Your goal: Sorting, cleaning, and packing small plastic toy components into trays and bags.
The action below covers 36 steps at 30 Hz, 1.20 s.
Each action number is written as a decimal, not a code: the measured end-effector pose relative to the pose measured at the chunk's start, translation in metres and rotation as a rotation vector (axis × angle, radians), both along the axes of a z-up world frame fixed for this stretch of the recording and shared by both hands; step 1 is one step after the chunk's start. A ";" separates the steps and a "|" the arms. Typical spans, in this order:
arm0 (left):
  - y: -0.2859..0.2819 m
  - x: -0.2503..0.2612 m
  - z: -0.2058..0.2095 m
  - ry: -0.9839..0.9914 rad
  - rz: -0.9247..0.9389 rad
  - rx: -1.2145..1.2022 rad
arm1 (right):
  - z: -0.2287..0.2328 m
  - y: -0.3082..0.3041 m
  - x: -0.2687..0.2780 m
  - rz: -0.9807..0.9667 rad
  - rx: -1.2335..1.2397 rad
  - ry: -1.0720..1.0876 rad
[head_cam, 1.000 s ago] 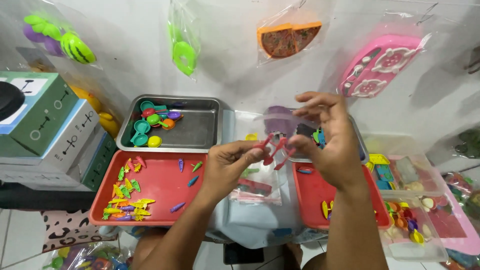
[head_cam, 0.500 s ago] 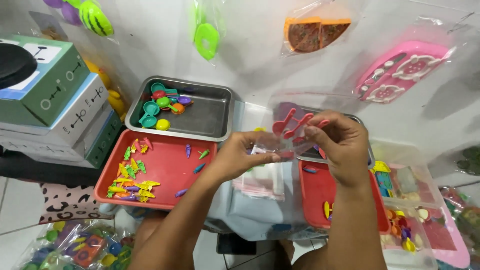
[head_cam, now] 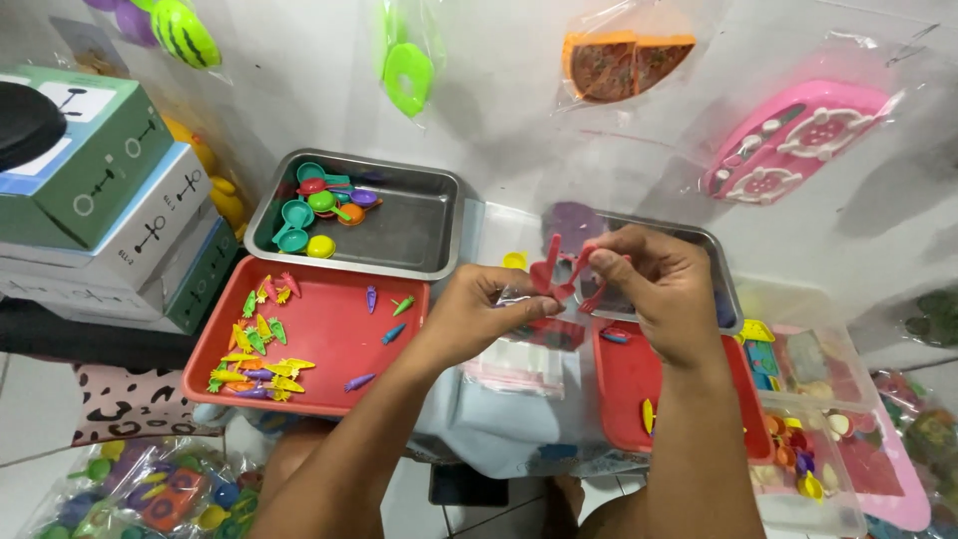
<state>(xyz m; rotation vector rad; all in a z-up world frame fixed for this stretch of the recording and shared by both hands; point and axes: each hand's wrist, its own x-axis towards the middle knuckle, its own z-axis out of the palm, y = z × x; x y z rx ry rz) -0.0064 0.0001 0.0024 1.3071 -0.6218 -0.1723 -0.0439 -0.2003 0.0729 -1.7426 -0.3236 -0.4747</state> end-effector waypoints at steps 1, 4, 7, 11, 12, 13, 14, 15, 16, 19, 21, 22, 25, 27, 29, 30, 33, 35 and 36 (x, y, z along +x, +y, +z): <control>0.000 0.000 0.001 0.001 -0.001 0.001 | -0.002 -0.002 0.002 -0.001 0.001 0.001; 0.001 -0.003 0.007 -0.033 -0.041 0.008 | 0.000 -0.003 0.000 0.006 0.009 -0.063; 0.002 -0.006 0.011 -0.111 -0.077 0.099 | 0.008 0.001 -0.007 -0.035 0.059 -0.103; 0.003 -0.008 0.012 -0.048 -0.063 0.101 | 0.004 -0.009 -0.002 0.011 0.022 -0.081; 0.004 -0.009 0.014 -0.038 -0.062 0.114 | 0.003 -0.010 -0.002 0.050 0.024 -0.054; 0.002 -0.007 0.007 -0.039 -0.063 0.114 | 0.001 -0.011 0.000 0.050 0.024 -0.055; 0.000 -0.005 0.000 -0.012 -0.058 0.114 | -0.001 -0.012 0.001 0.047 0.032 -0.015; -0.002 -0.004 -0.007 0.017 -0.051 0.115 | -0.004 -0.013 0.002 0.046 0.040 0.027; -0.001 -0.004 -0.004 0.019 -0.051 0.115 | -0.003 -0.012 0.001 0.046 0.041 0.028; 0.000 -0.003 -0.001 0.008 -0.027 0.115 | -0.002 -0.010 -0.003 0.054 0.030 0.090; 0.000 0.000 -0.005 0.015 -0.033 0.132 | 0.001 -0.010 -0.005 0.075 -0.078 0.148; 0.000 -0.001 -0.002 0.015 -0.034 0.133 | -0.003 -0.012 -0.003 0.075 -0.077 0.148; 0.001 -0.003 0.000 0.026 -0.079 0.144 | -0.007 -0.011 0.000 0.058 -0.070 0.095; 0.002 0.000 -0.003 0.055 -0.119 0.154 | 0.002 -0.006 -0.004 0.040 -0.118 0.022; 0.007 -0.009 0.019 0.081 -0.148 0.154 | 0.001 -0.006 -0.002 0.036 -0.151 -0.007; 0.010 -0.014 0.030 0.107 -0.179 0.155 | 0.001 -0.007 -0.002 0.030 -0.183 -0.036; 0.011 -0.013 0.033 0.135 -0.198 0.206 | 0.005 -0.002 -0.004 0.023 -0.225 -0.069; 0.008 -0.010 0.025 0.134 -0.195 0.214 | 0.003 -0.003 -0.003 0.010 -0.256 -0.091; 0.006 -0.008 0.021 0.131 -0.193 0.222 | 0.002 -0.004 -0.002 -0.004 -0.286 -0.115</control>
